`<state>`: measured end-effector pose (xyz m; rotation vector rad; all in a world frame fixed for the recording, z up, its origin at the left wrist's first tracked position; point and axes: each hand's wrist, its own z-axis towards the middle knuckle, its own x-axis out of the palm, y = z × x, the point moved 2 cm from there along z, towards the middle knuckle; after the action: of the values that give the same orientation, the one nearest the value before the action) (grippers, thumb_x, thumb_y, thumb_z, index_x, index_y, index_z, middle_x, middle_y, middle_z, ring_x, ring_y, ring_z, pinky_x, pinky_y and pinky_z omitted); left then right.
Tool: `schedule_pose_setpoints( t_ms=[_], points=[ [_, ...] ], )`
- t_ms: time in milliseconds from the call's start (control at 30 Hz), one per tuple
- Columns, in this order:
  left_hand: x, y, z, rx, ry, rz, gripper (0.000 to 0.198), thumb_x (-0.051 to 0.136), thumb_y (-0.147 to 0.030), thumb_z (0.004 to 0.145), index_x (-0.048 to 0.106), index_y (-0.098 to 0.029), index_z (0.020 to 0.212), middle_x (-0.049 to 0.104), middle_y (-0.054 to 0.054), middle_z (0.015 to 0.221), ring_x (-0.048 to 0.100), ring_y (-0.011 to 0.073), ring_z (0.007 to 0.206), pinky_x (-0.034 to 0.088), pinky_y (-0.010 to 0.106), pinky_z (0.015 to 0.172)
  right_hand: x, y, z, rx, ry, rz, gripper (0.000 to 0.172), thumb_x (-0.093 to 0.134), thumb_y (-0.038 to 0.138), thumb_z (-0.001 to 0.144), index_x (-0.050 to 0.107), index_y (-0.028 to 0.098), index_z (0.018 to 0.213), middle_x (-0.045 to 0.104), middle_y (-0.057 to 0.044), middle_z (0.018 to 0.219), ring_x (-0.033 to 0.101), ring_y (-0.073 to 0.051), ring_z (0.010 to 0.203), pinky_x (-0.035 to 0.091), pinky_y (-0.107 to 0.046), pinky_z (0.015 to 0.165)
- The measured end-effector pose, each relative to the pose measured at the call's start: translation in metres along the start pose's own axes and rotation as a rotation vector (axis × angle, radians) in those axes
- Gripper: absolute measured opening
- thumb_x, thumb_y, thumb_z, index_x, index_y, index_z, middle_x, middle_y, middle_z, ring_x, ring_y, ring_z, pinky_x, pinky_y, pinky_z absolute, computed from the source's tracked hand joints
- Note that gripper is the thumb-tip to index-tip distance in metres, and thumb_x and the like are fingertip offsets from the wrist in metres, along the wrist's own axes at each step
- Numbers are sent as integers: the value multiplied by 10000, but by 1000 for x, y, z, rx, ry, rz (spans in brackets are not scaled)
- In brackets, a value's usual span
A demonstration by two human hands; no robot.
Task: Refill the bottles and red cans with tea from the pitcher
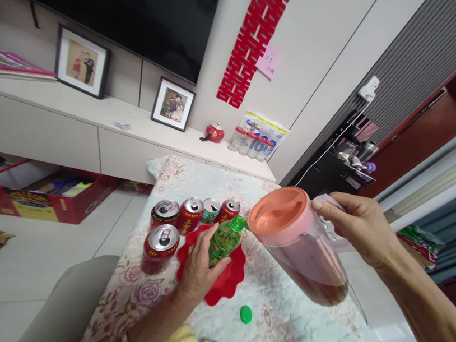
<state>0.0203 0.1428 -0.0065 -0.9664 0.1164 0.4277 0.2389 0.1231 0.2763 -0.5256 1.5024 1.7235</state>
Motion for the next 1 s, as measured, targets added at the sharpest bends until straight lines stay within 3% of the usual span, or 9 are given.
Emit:
schedule_pose_setpoints(
  t_ms=[1000],
  points=[
    [0,0,0,16,8,2,806,738,-112,818,345,-208,1515,602,176,1444,604,341,1318,524,531,1052,2,3,0,-14,4,-12,620,821,747,630,604,167,650,356,29,650,293,-84,591,236,-197,472]
  ],
)
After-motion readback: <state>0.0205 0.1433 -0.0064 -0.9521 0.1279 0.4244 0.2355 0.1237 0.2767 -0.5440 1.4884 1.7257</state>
